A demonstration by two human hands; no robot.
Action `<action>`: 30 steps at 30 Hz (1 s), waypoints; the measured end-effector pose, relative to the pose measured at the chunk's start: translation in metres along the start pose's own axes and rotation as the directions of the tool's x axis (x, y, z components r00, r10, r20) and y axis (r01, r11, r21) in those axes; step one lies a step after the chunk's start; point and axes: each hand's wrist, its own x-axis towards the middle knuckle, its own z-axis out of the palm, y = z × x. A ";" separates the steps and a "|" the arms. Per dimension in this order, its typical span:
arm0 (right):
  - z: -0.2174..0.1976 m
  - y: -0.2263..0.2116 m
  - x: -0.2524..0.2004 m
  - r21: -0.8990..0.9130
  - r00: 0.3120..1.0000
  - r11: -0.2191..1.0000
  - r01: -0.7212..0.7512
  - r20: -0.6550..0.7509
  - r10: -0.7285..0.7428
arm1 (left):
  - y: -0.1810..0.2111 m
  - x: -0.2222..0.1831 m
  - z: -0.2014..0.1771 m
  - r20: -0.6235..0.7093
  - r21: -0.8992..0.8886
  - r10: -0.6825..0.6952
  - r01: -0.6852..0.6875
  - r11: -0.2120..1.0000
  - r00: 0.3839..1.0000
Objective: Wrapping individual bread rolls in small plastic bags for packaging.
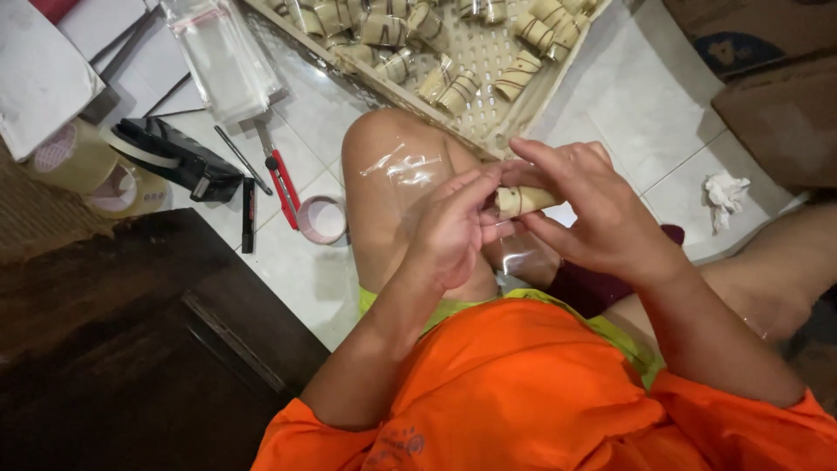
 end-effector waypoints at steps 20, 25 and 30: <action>-0.021 -0.030 -0.034 0.168 0.987 0.986 -0.016 -0.158 0.043 | 0.006 -0.021 0.023 0.041 0.096 -0.022 0.018 0.995 0.999; -0.010 -0.024 -0.020 -0.178 0.999 0.984 -0.025 -0.025 0.021 | -0.006 -0.010 0.015 0.011 0.085 0.002 -0.003 0.996 1.000; -0.003 0.001 -0.038 0.580 0.897 0.747 -0.324 -0.061 0.437 | 0.002 -0.010 0.023 -0.120 0.186 0.018 0.005 0.983 0.993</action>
